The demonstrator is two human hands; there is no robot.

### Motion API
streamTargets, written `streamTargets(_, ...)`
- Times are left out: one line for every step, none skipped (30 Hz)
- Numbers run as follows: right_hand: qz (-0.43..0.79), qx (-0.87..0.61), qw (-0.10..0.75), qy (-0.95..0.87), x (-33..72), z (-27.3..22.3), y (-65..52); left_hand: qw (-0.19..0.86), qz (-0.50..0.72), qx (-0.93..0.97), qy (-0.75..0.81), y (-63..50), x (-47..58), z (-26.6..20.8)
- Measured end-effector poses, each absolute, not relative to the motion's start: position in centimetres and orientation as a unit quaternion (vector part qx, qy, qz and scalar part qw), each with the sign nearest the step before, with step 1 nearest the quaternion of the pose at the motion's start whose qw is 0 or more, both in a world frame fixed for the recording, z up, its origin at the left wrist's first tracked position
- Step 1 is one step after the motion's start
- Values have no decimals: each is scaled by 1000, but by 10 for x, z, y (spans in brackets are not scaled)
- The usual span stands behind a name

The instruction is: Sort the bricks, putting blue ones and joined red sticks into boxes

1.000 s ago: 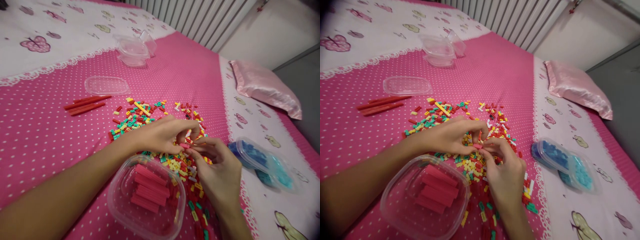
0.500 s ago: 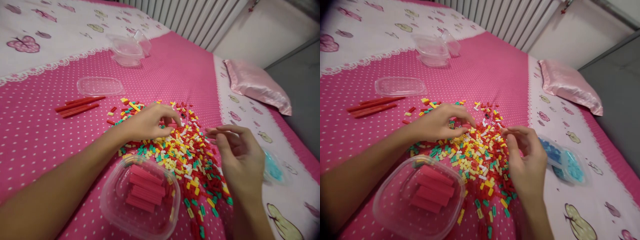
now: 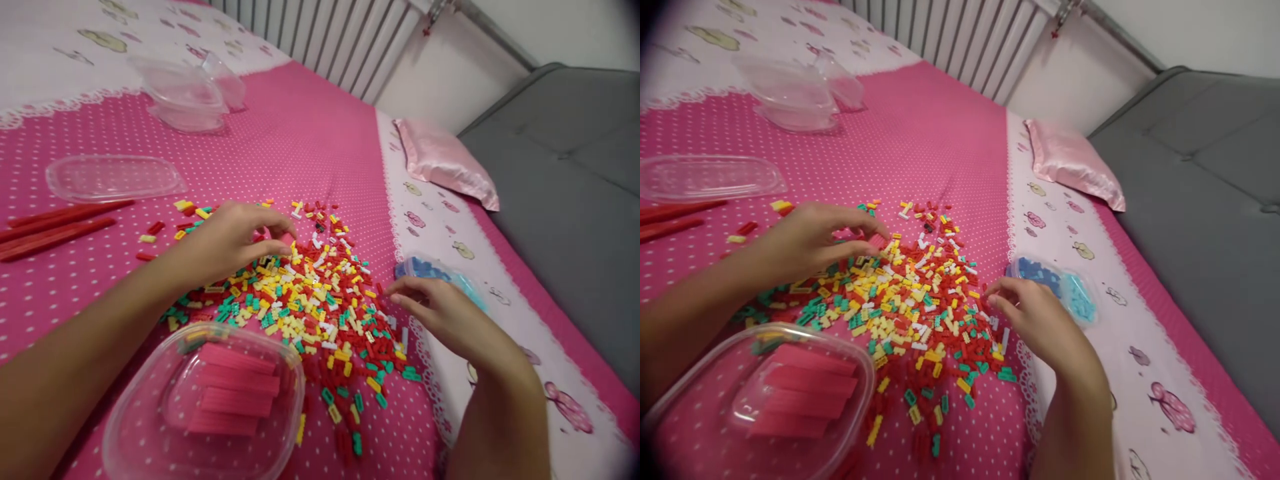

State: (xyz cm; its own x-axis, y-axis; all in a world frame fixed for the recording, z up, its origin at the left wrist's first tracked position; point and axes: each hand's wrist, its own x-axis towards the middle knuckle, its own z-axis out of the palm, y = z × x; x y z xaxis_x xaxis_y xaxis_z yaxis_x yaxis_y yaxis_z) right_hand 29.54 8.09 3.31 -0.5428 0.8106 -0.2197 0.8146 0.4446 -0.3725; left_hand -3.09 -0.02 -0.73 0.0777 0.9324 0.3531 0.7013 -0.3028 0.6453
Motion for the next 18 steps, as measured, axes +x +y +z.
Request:
streamTargets(-220,480,14,849,296,33,81,158,366,714,575,0,-32,-7)
streamTargets(-215,481,15,850,296,32,82,160,363,710,582,0,-32,-7)
streamTargets(-205,483,8,851,295,30,83,163,361,705,589,0,-33,-7)
streamTargets(-189,487,-9,853,293,27,84,162,366,697,595,-1,-33,-7)
streamTargets(-171,491,-37,853,290,22,86,156,379,684,603,-1,-33,-7)
streamTargets(-155,493,-81,852,286,15,89,148,398,667,612,-1,-33,-7)
streamTargets(-142,492,-130,849,281,8,92,139,418,646,623,-1,-33,-7)
streamTargets(-135,489,-184,842,275,1,95,129,438,623,635,-1,-33,-8)
streamTargets(-135,481,-233,835,269,-7,97,120,453,600,648,-1,-34,-8)
streamTargets(-134,471,-264,831,263,-14,98,110,465,579,661,-1,-36,-9)
streamTargets(-135,460,-286,830,258,-21,99,100,472,560,673,0,-38,-9)
streamTargets(-136,447,-297,833,252,-26,100,87,481,542,684,0,-41,-9)
streamTargets(-136,436,-300,837,248,-31,99,73,489,524,694,0,-44,-10)
streamTargets(-140,424,-301,843,246,-34,98,63,496,508,701,0,-46,-10)
streamTargets(-147,411,-296,849,244,-37,97,59,500,500,705,0,-47,-11)
streamTargets(-157,401,-289,855,243,-38,95,59,500,501,704,-1,-46,-12)
streamTargets(-168,392,-281,860,243,-39,93,66,494,512,700,-2,-43,-13)
streamTargets(-177,382,-277,863,242,-39,91,81,483,547,679,-3,-39,-14)
